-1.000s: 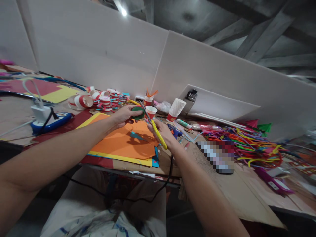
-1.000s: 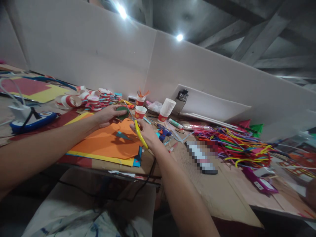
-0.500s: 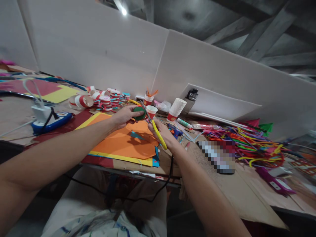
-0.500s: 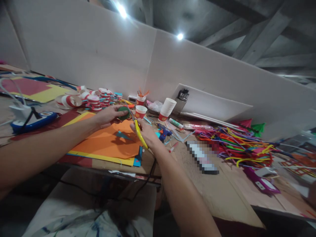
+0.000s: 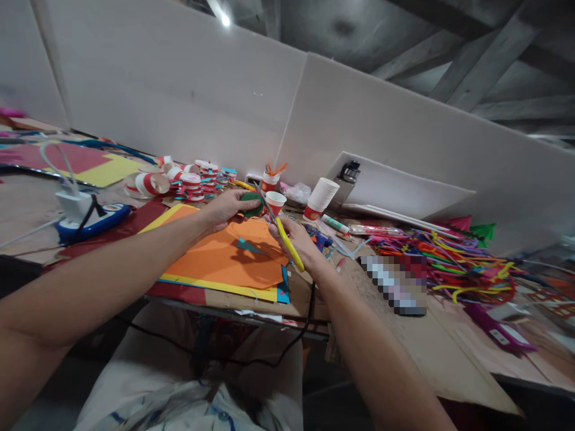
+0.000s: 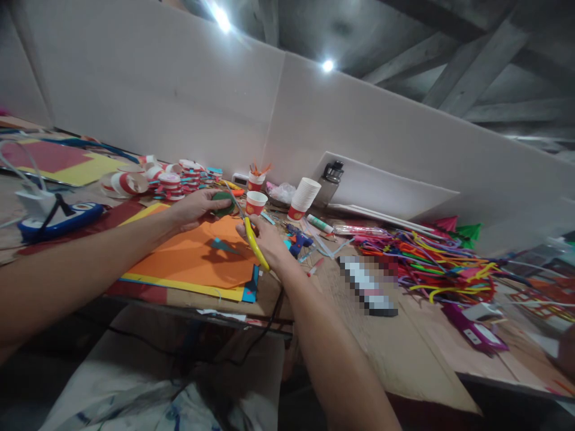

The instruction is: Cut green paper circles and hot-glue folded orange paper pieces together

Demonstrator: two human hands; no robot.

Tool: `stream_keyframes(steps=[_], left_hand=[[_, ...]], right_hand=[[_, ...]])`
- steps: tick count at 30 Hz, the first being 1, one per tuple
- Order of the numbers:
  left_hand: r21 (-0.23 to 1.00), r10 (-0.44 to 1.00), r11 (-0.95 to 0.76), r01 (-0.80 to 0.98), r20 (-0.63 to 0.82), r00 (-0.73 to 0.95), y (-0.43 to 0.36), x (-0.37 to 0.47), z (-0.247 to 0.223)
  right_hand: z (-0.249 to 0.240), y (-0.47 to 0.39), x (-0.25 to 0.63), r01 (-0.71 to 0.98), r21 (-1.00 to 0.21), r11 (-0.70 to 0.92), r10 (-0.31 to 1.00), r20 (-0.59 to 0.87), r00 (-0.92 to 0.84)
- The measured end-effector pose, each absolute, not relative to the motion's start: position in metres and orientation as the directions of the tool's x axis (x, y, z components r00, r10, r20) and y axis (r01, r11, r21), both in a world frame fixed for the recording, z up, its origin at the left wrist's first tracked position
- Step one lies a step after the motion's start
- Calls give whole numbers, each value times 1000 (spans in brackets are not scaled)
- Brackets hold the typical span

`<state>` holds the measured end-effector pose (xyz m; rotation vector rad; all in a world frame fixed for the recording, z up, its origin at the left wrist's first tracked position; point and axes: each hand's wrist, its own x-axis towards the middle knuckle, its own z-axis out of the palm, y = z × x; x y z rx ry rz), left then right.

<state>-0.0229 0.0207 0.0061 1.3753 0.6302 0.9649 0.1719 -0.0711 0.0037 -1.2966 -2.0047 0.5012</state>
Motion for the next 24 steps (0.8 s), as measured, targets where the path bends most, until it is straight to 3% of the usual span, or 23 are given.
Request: stream_keyframes(steps=[24], left_hand=[[981, 839, -136, -135, 187, 511, 23, -23, 1]], right_hand=[[6, -76, 167, 636, -653, 410, 912, 317, -262]])
